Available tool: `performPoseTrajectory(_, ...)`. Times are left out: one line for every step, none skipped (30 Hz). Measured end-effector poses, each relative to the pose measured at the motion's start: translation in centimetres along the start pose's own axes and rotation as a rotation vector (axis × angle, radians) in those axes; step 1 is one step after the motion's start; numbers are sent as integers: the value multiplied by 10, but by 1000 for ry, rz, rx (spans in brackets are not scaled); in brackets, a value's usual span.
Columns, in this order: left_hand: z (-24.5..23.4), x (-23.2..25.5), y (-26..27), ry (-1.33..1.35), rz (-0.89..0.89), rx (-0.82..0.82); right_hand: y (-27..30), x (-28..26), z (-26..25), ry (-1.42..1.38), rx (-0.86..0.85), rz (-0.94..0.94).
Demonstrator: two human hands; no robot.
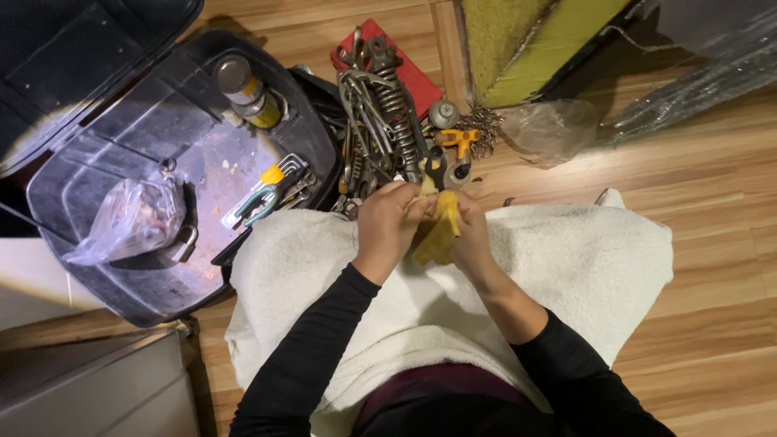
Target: The person sits on the floor and cleans various metal tools, including pliers, a wrench, and a spring, using a yellow cloth. They wipe each tool individually and place them into a plastic container.
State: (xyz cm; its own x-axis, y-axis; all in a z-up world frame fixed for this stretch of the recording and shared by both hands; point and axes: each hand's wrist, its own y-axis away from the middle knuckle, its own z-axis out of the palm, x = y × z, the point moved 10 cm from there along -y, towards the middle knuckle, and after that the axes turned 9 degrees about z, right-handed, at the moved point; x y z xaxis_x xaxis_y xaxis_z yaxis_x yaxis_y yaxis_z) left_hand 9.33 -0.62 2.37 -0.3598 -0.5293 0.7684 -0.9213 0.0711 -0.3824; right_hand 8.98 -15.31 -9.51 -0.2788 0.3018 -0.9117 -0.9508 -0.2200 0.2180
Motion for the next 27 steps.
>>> performPoseTrajectory(0, -2, 1, 29, -23, 4, -1, -3, -3, 64, 28, -16)
performPoseTrajectory(0, -5, 3, 59, -46, 8, -2, -5, -2, 114, 19, -27)
performPoseTrajectory(-1, -9, 4, 102, -70, 36, -2, -7, -1, 164, 11, -38)
performPoseTrajectory(-2, -13, 4, 145, -93, 65, -2, -9, 0, 214, 4, -50)
performPoseTrajectory(-2, -18, 4, 189, -116, 92, -2, -9, 1, 238, -5, -48)
performPoseTrajectory(2, -27, 6, 250, -175, 81, -1, -8, 3, 261, -14, -46)
performPoseTrajectory(6, -36, 9, 311, -233, 70, -1, -9, 4, 284, -22, -46)
performPoseTrajectory(11, -45, 11, 372, -290, 58, -1, -7, 7, 219, -60, -16)
performPoseTrajectory(13, -49, 12, 406, -297, 64, -1, -5, 12, 153, -98, 13)
performPoseTrajectory(15, -54, 14, 440, -304, 70, 0, -4, 16, 87, -135, 43)
performPoseTrajectory(17, -58, 14, 474, -311, 75, -1, -5, 15, -22, -116, 72)
performPoseTrajectory(18, -66, 15, 570, -343, 109, -2, -7, 14, -132, -97, 102)
performPoseTrajectory(19, -73, 14, 667, -375, 142, -3, -8, 13, -240, -77, 131)
performPoseTrajectory(19, -79, 15, 763, -407, 176, -5, -12, 11, -265, -52, 139)
performPoseTrajectory(23, -81, 17, 856, -440, 166, -9, -16, 8, -287, -27, 148)
performPoseTrajectory(27, -82, 19, 950, -473, 156, -10, -19, 5, -309, -2, 158)
performPoseTrajectory(31, -82, 20, 1042, -504, 143, -11, -23, 4, -293, 0, 140)
performPoseTrajectory(37, -85, 24, 1137, -589, 149, -11, -26, 3, -276, 2, 123)
performPoseTrajectory(44, -86, 28, 1232, -676, 154, -11, -27, 0, -259, 5, 107)
performPoseTrajectory(52, -86, 33, 1326, -765, 159, -12, -27, -5, -238, 19, 84)
performPoseTrajectory(50, -80, 27, 1180, -654, 56, -14, -25, -10, -219, 31, 63)
performPoseTrajectory(51, -72, 24, 1031, -543, -42, -16, -22, -16, -200, 44, 41)
performPoseTrajectory(54, -64, 21, 882, -431, -136, -17, -19, -21, -176, 43, 11)
performPoseTrajectory(60, -63, 24, 867, -441, -148, -17, -15, -26, -151, 42, -19)
performPoseTrajectory(66, -62, 27, 853, -452, -163, -16, -11, -31, -127, 43, -48)
performPoseTrajectory(72, -61, 30, 840, -462, -177, -18, -5, -35, -62, 62, -53)
performPoseTrajectory(76, -62, 34, 875, -489, -157, -20, 0, -38, 4, 79, -58)
